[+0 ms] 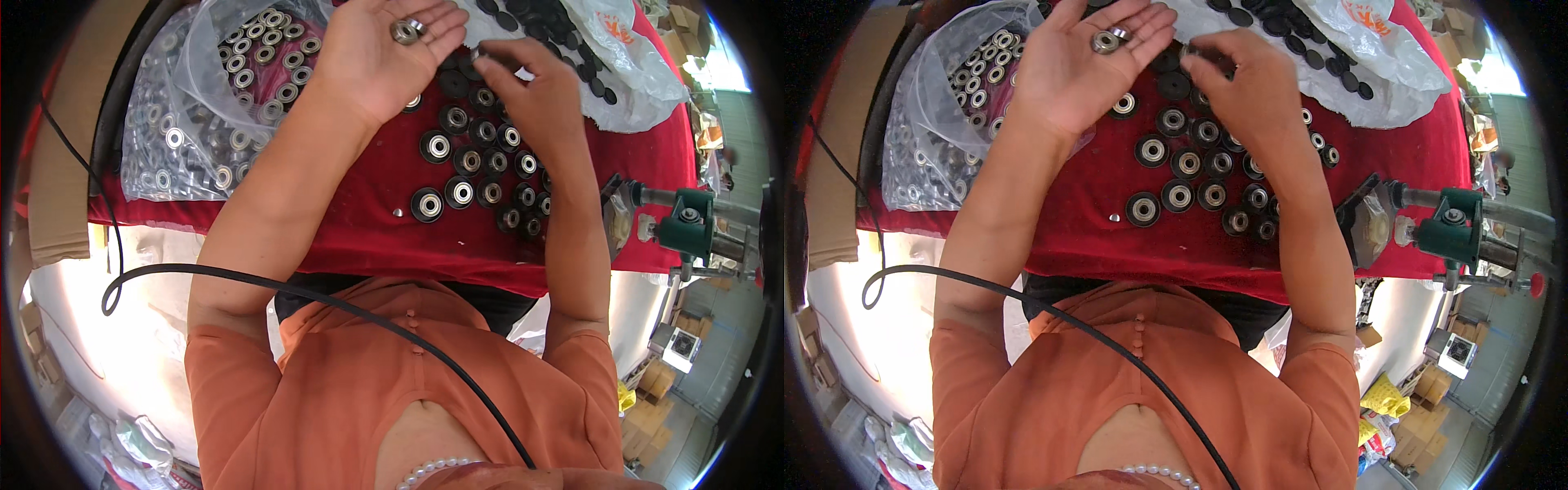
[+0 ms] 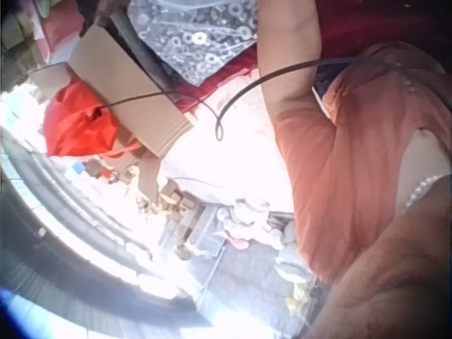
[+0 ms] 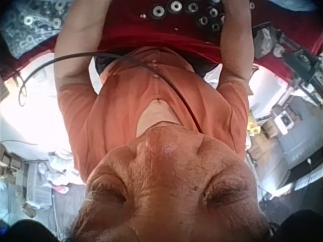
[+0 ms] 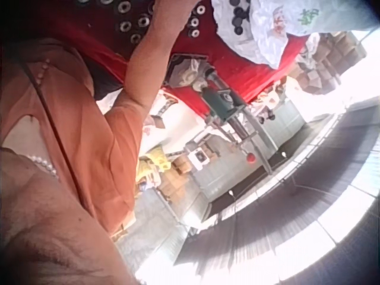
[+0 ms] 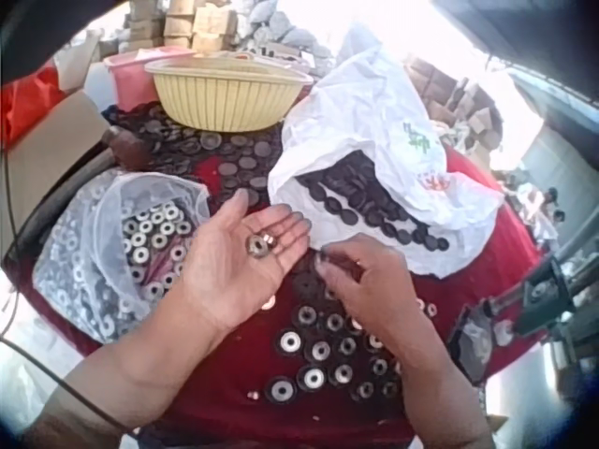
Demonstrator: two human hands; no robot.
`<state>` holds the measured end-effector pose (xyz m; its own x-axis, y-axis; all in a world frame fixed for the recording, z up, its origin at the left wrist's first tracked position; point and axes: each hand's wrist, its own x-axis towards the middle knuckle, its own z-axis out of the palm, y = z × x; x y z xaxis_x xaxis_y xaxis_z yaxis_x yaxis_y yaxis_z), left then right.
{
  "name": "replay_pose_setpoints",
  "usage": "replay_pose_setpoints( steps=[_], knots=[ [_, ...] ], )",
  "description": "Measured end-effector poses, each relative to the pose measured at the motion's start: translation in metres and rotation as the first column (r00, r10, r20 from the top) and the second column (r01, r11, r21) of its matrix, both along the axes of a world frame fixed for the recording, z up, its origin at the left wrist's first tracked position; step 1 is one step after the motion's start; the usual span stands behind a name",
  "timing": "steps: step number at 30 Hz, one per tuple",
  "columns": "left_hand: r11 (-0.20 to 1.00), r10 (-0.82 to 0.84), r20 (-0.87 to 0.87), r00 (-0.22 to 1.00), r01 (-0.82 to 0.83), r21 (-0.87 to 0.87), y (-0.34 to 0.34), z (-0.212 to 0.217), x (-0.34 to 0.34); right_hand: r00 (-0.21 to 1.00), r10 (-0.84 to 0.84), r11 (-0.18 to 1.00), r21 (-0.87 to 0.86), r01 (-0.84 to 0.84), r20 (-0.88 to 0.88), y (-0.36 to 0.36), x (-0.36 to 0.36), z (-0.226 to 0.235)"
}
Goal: The person takes metal bearings from a bag, places them into circular discs on the table by hand, and taps the bearings firmly into place using a mallet.
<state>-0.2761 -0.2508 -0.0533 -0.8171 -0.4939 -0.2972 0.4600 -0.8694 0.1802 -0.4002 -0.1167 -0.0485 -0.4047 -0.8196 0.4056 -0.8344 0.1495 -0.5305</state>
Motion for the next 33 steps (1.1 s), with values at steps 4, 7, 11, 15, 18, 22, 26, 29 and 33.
replay_pose_setpoints(
  steps=[4,7,11,15,18,22,26,29,33],
  knots=[
    [0.999,0.008,-0.081,0.997,-0.012,-0.044,-0.005,-0.009,0.002,0.937,0.140,0.988,0.106,-0.112,-0.319,0.000,0.002,-0.026],
    [0.998,0.018,-0.054,0.998,-0.022,-0.063,-0.004,-0.010,0.002,0.916,0.093,0.992,0.120,-0.049,-0.389,0.000,0.012,-0.028],
    [0.997,0.012,-0.069,0.998,-0.017,-0.070,-0.004,-0.008,0.002,0.910,0.039,0.994,0.113,0.009,-0.413,0.001,0.012,-0.028],
    [1.000,0.022,-0.016,1.000,-0.022,-0.015,0.001,0.004,0.003,0.912,0.020,0.995,0.093,0.020,-0.411,0.004,0.009,-0.031],
    [0.998,0.007,-0.057,0.998,-0.011,-0.059,-0.002,-0.006,0.004,0.907,0.019,0.994,0.108,0.029,-0.421,0.004,0.011,-0.029],
    [1.000,0.015,-0.007,1.000,-0.015,-0.023,0.003,0.006,0.004,0.901,0.020,0.994,0.106,0.029,-0.433,0.014,0.018,-0.017],
    [0.999,-0.003,-0.048,0.999,0.001,-0.053,0.002,0.001,0.004,0.894,0.096,0.988,0.154,-0.031,-0.438,0.038,0.042,-0.009],
    [1.000,0.005,0.013,1.000,-0.004,-0.010,0.005,0.007,0.004,0.873,0.119,0.967,0.253,0.005,-0.473,0.045,0.056,-0.010],
    [0.997,-0.036,-0.105,0.994,0.029,-0.069,-0.001,-0.011,0.004,0.827,0.098,0.970,0.238,0.044,-0.554,0.047,0.064,-0.009]
  ],
)
